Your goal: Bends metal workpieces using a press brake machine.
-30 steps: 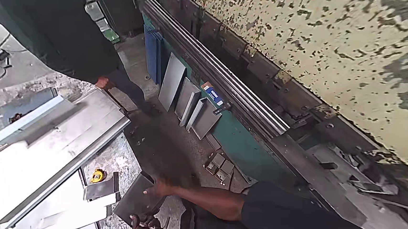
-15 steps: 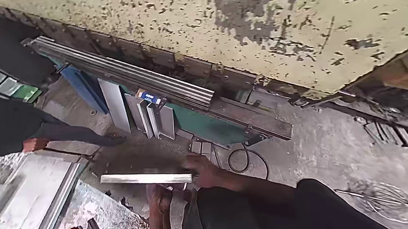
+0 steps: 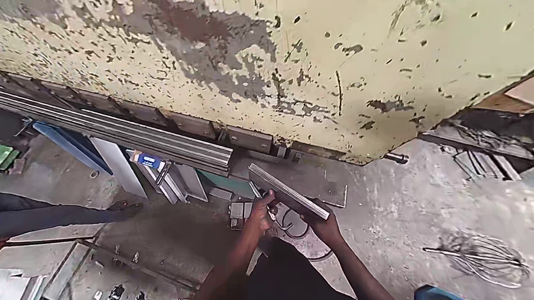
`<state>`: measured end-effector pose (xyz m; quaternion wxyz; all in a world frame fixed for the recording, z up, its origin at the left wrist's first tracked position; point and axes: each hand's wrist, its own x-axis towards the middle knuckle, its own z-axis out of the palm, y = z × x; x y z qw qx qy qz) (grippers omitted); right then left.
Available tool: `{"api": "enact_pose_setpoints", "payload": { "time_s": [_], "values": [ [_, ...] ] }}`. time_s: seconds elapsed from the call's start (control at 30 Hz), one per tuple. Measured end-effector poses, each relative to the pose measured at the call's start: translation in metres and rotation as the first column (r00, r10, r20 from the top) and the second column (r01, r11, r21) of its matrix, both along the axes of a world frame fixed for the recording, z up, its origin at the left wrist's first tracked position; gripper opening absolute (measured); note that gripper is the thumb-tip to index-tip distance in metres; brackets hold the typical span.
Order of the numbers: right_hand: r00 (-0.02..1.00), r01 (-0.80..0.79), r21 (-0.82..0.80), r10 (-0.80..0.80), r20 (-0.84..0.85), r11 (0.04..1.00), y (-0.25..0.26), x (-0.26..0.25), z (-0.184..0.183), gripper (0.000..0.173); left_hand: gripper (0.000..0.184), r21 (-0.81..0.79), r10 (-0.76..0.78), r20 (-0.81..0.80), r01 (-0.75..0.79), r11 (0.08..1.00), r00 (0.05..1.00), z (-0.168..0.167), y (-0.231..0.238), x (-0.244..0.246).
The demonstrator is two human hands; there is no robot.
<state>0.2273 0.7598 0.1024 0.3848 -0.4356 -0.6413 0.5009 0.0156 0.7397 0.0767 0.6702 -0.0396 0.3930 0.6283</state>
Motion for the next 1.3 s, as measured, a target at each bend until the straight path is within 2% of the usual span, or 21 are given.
{"api": "enact_pose_setpoints", "payload": {
  "time_s": [0.1,0.17,0.3,0.43,0.57,0.77,0.87,0.97,1.07,1.17,1.3],
  "values": [
    [0.998,-0.02,-0.02,0.021,0.059,1.0,0.044,0.016,0.0,0.035,0.02,0.009,-0.01,0.126,0.009,1.0,0.992,-0.022,0.04,0.022],
    [0.992,-0.035,-0.04,0.039,0.12,0.999,0.068,0.016,0.007,0.035,0.019,0.02,-0.013,0.154,0.01,1.0,0.988,-0.03,0.059,0.028],
    [0.979,-0.072,-0.032,0.077,0.187,0.997,0.106,0.012,0.02,0.036,0.025,0.017,0.001,0.148,-0.003,1.0,0.989,-0.022,0.086,0.027],
    [0.987,-0.065,-0.042,0.071,0.142,0.997,0.127,0.005,0.032,0.044,0.017,0.026,0.045,0.162,-0.05,0.998,0.986,-0.001,0.102,0.022],
    [0.989,-0.057,-0.074,0.067,0.134,0.996,0.137,0.002,0.041,0.052,0.015,0.034,0.078,0.17,-0.085,0.996,0.982,0.004,0.109,0.018],
    [0.999,-0.026,-0.131,0.03,0.028,0.991,0.146,-0.012,0.015,0.066,0.016,-0.008,0.187,0.08,-0.187,0.982,0.979,0.0,0.113,0.002],
    [0.999,0.014,-0.181,-0.004,0.052,0.983,0.149,-0.026,0.012,0.073,0.017,-0.052,0.213,0.012,-0.212,0.976,0.977,0.005,0.119,-0.013],
    [0.994,-0.022,-0.145,0.037,0.105,0.989,0.157,-0.042,0.014,0.065,0.016,-0.044,0.262,0.013,-0.261,0.964,0.965,0.009,0.125,-0.027],
    [0.972,-0.055,-0.143,0.086,0.218,0.988,0.163,-0.061,0.016,0.057,0.008,-0.059,0.323,0.018,-0.322,0.945,0.946,0.006,0.126,-0.042],
    [0.948,-0.109,-0.127,0.141,0.284,0.986,0.17,-0.085,0.017,0.048,0.008,-0.058,0.345,0.0,-0.344,0.937,0.939,0.004,0.128,-0.062],
    [0.96,-0.125,-0.111,0.148,0.238,0.986,0.17,-0.114,0.016,0.048,0.015,-0.034,0.368,-0.019,-0.369,0.929,0.93,-0.001,0.128,-0.086]
  ]
}}
